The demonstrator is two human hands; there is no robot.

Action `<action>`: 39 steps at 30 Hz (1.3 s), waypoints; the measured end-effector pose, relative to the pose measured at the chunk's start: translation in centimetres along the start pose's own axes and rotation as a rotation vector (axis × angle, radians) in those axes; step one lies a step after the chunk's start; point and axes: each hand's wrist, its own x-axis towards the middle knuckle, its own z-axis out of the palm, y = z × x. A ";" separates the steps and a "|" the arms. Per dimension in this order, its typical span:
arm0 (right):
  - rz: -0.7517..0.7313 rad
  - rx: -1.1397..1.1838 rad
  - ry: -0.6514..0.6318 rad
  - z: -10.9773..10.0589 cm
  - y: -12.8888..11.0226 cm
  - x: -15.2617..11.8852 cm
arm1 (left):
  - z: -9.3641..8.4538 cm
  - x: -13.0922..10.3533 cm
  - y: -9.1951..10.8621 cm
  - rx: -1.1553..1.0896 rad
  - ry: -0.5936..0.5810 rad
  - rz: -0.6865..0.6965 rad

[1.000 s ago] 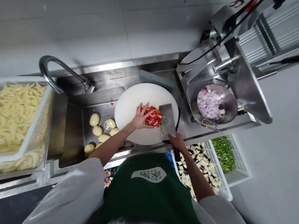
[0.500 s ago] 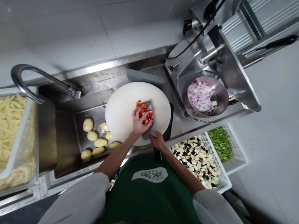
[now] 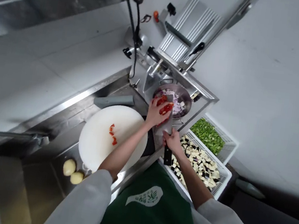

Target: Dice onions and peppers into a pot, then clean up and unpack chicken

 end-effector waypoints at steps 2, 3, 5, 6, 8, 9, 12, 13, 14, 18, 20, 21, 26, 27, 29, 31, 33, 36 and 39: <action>0.030 0.043 0.077 -1.7 -2.0 2.0 | 2.2 4.2 -0.6 -0.022 0.005 -0.040; 0.050 0.051 0.111 -2.5 -2.6 2.7 | 2.7 5.5 -1.2 -0.018 0.028 -0.074; 0.076 0.060 0.176 -4.2 -2.9 3.5 | 2.3 6.1 -2.9 0.007 0.098 -0.123; 0.079 0.069 0.199 -5.1 -2.7 3.5 | 1.4 5.3 -4.2 0.025 0.143 -0.135; 0.073 0.089 0.210 -6.7 -1.6 2.8 | -1.8 1.8 -7.6 0.068 0.232 -0.156; 0.071 0.090 0.196 -7.5 -0.9 2.1 | -3.7 -0.7 -9.6 0.104 0.275 -0.190; 0.069 0.041 0.072 -9.2 1.4 -0.4 | -9.2 -9.7 -15.1 0.206 0.291 -0.335; 0.074 0.003 0.018 -9.5 2.0 -1.2 | -10.7 -12.7 -16.2 0.212 0.223 -0.366; 0.081 -0.042 -0.039 -9.6 2.6 -2.0 | -11.8 -15.7 -16.8 0.205 0.144 -0.389; 0.083 -0.231 -0.299 -7.7 5.1 -3.0 | -13.2 -25.6 -14.7 0.054 -0.144 -0.396; 0.082 -0.285 -0.427 -5.6 6.5 -2.6 | -12.6 -29.0 -12.4 -0.036 -0.145 -0.419; 0.086 -0.305 -0.477 -4.5 7.4 -2.3 | -12.2 -30.3 -11.4 -0.062 -0.096 -0.453; 0.110 -0.392 -0.545 -0.4 11.3 -1.3 | -8.1 -32.4 -8.4 0.016 0.308 -0.695; 0.123 -0.406 -0.544 0.4 11.8 -1.2 | -7.0 -32.0 -8.2 0.031 0.330 -0.705; 0.155 -0.423 -0.562 2.3 12.5 -1.5 | -5.1 -30.7 -8.0 0.044 0.329 -0.690; 0.144 -0.418 -0.582 4.8 12.7 -2.1 | -3.6 -29.2 -7.9 0.035 0.321 -0.678; 0.087 -0.395 -0.570 7.4 12.6 -3.0 | -2.7 -27.8 -7.5 0.015 0.313 -0.690; 0.033 -0.336 -0.519 9.4 11.7 -4.0 | -2.4 -25.6 -6.1 -0.009 0.283 -0.657; 0.024 -0.254 -0.444 8.0 9.6 -4.7 | -2.6 -21.8 -3.4 -0.016 0.201 -0.476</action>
